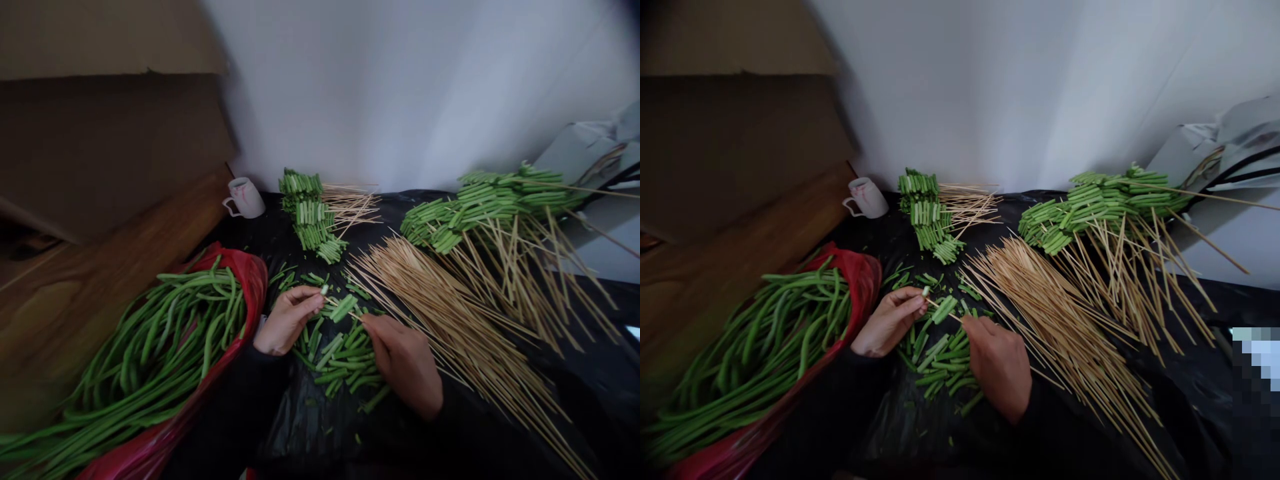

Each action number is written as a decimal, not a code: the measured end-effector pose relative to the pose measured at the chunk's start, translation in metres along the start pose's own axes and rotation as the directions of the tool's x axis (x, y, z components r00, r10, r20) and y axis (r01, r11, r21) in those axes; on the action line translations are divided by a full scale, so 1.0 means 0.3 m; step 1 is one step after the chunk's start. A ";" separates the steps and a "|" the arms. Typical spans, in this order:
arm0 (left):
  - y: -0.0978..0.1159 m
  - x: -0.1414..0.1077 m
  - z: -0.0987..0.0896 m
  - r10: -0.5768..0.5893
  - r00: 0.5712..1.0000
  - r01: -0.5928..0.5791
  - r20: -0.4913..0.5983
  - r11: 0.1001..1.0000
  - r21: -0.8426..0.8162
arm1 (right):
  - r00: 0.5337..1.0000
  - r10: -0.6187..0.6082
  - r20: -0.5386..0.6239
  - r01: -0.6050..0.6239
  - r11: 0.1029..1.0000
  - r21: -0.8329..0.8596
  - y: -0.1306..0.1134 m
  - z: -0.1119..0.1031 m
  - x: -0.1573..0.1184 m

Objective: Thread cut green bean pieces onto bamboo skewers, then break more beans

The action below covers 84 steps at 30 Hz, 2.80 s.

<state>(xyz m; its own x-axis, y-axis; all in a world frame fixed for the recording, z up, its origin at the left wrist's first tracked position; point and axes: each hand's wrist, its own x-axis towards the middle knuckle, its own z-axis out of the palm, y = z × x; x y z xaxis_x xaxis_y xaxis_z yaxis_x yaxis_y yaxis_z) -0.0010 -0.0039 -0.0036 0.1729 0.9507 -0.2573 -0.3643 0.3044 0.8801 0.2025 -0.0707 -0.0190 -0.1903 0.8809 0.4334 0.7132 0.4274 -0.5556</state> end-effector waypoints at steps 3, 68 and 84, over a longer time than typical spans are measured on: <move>-0.003 0.001 -0.004 -0.004 1.000 0.004 0.004 1.000 0.000 | 1.000 -0.011 -0.018 0.011 1.000 0.003 -0.002 0.000 0.000; 0.008 0.003 -0.017 0.020 0.999 -0.019 -0.051 1.000 0.013 | 1.000 -0.013 -0.013 0.012 0.997 -0.070 0.007 -0.007 0.008; 0.004 0.008 -0.026 0.028 0.998 -0.029 -0.061 0.999 -0.014 | 1.000 -0.003 0.007 0.003 0.997 -0.074 0.008 -0.001 0.006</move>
<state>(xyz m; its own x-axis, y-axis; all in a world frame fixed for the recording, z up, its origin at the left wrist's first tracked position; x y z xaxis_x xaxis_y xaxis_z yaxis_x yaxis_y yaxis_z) -0.0081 -0.0007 -0.0062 0.1066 0.9606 -0.2567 -0.3816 0.2779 0.8816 0.2041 -0.0683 -0.0194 -0.1967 0.8811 0.4302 0.7605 0.4140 -0.5002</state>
